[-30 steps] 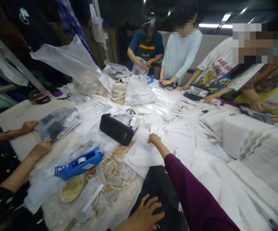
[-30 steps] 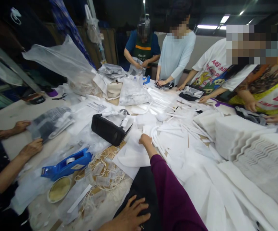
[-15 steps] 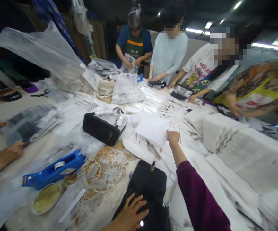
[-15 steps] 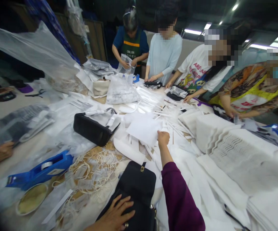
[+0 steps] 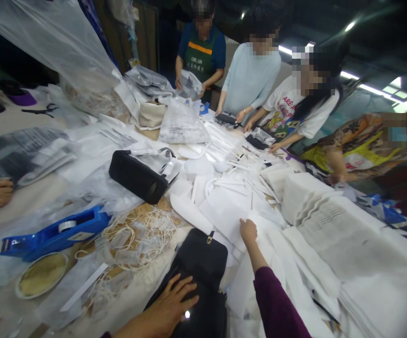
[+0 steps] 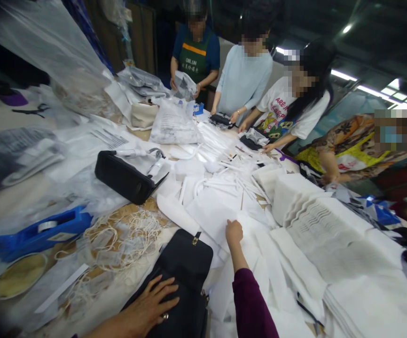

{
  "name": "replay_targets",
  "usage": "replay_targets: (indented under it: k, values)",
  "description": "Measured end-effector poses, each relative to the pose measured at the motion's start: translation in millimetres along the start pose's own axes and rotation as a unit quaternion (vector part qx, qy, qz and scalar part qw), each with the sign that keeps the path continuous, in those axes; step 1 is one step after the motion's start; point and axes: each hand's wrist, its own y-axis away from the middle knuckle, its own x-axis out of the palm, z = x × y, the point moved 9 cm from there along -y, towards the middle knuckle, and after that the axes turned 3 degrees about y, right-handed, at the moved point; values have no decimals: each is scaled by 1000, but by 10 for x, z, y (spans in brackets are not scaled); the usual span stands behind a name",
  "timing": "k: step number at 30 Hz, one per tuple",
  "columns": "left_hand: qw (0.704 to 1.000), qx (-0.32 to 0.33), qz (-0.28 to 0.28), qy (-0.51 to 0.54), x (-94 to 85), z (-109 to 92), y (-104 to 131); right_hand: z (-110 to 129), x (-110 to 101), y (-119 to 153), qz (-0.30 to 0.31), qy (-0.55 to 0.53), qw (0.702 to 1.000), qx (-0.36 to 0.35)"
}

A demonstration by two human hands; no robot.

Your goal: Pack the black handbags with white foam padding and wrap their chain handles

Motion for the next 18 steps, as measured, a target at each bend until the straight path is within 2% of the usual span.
replay_targets:
  k: [2, 4, 6, 8, 12, 16, 18]
  values:
    - [1000, 5, -9, -3, 19, 19, 5, 149, -154, 57, -62, 20, 998, -16]
    - [1000, 15, -25, -6, 30, 33, 12, 416, -293, 140, -120, 30, 989, -81]
    - [999, 27, -38, -9, 34, 36, 19, 671, -308, 208, -120, 38, 981, -150]
    - [998, 32, -44, -11, 34, 37, 23, 759, -239, 215, -81, 55, 982, -161]
    - [998, 32, -43, -14, 40, 42, 24, 571, -212, 171, -73, 74, 988, -116]
    - [996, 51, -68, -14, 47, 55, 29, 369, -138, 196, -43, 41, 989, -132]
    - [995, 53, -76, -19, 63, 73, 28, 303, -135, 258, -50, 24, 989, -136]
